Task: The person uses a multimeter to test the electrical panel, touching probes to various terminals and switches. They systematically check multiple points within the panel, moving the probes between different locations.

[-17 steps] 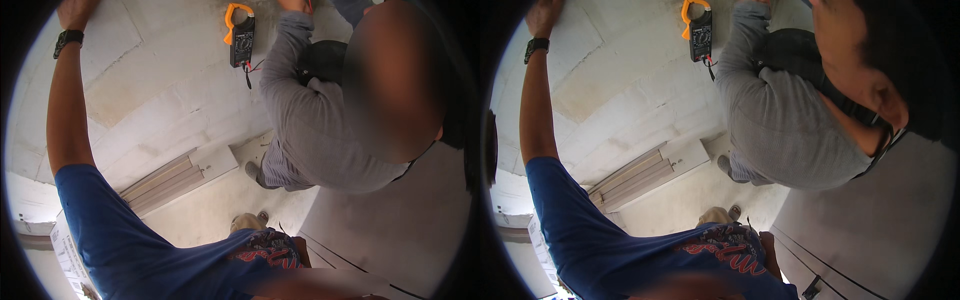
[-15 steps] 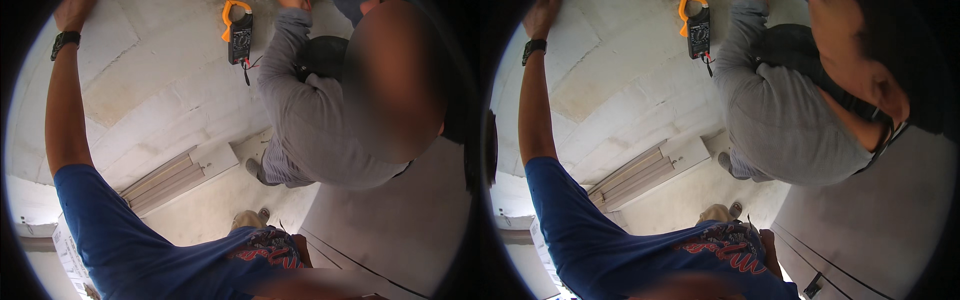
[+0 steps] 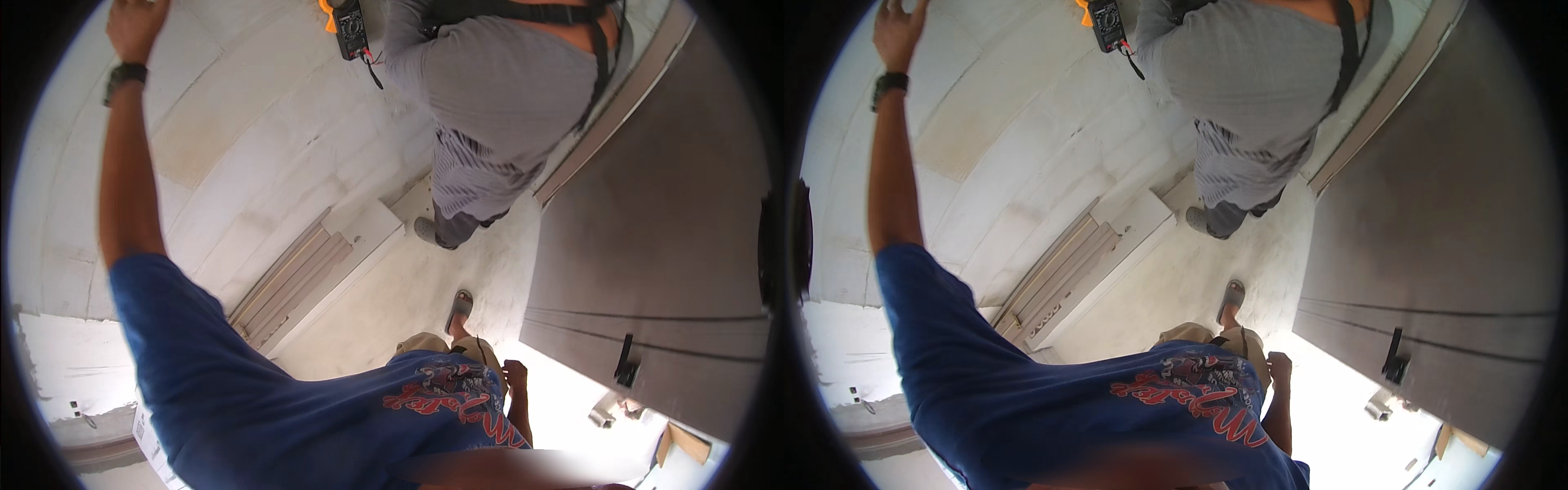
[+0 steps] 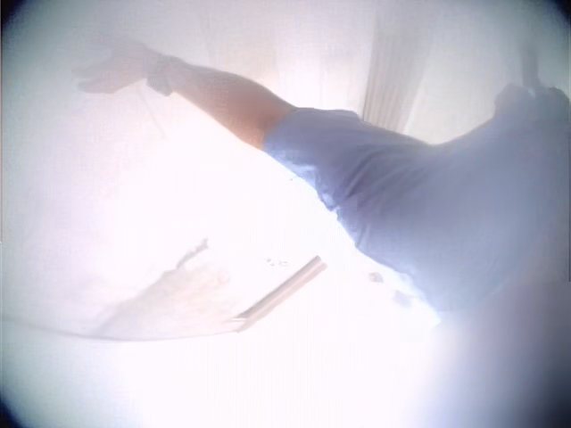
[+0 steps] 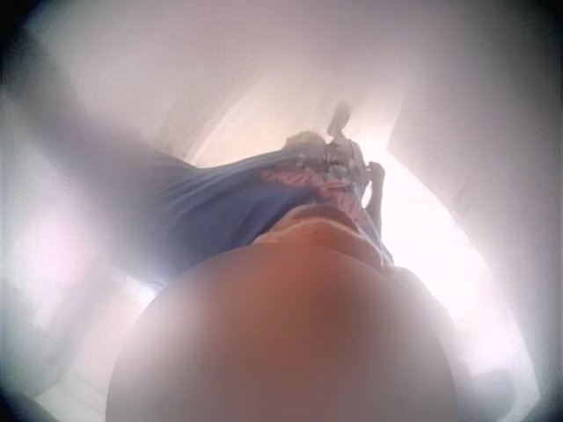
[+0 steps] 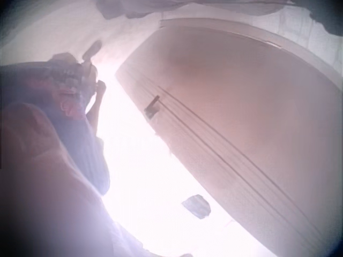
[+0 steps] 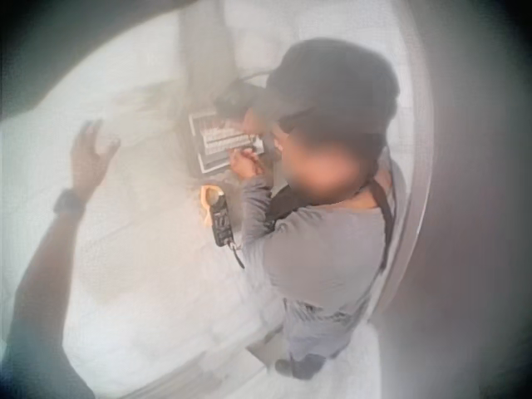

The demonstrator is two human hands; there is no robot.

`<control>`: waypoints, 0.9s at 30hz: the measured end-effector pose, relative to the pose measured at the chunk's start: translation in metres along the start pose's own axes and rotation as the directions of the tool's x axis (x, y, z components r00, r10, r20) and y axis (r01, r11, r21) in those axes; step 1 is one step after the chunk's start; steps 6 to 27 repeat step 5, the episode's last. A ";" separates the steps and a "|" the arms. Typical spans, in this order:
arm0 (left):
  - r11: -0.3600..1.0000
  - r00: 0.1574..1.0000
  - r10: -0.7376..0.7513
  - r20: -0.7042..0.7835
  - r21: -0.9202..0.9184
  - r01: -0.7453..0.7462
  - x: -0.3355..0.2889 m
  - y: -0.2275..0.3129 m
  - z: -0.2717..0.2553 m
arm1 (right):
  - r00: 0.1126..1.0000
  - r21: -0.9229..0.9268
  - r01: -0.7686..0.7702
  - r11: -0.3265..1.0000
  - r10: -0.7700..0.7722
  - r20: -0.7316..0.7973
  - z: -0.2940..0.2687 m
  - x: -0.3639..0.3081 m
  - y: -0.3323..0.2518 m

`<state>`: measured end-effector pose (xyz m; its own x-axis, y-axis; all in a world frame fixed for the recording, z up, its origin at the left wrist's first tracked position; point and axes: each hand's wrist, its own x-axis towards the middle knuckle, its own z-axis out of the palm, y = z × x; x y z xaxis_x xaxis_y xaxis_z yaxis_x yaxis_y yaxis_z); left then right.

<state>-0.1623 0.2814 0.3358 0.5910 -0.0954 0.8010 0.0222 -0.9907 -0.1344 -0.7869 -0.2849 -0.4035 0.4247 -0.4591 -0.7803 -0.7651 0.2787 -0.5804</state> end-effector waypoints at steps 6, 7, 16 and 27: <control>0.747 0.996 0.064 -0.067 -0.658 -0.092 -0.291 0.055 0.128 | 0.998 -0.340 0.040 0.940 -0.021 0.059 -0.021 -0.059 0.131; 0.747 0.996 0.064 -0.067 -0.658 -0.092 -0.291 0.055 0.128 | 0.998 -0.340 0.040 0.940 -0.021 0.059 -0.021 -0.059 0.131; 0.747 0.996 0.064 -0.067 -0.658 -0.092 -0.291 0.055 0.128 | 0.998 -0.340 0.040 0.940 -0.021 0.059 -0.021 -0.059 0.131; 0.747 0.996 0.064 -0.067 -0.658 -0.092 -0.291 0.055 0.128 | 0.998 -0.340 0.040 0.940 -0.021 0.059 -0.021 -0.059 0.131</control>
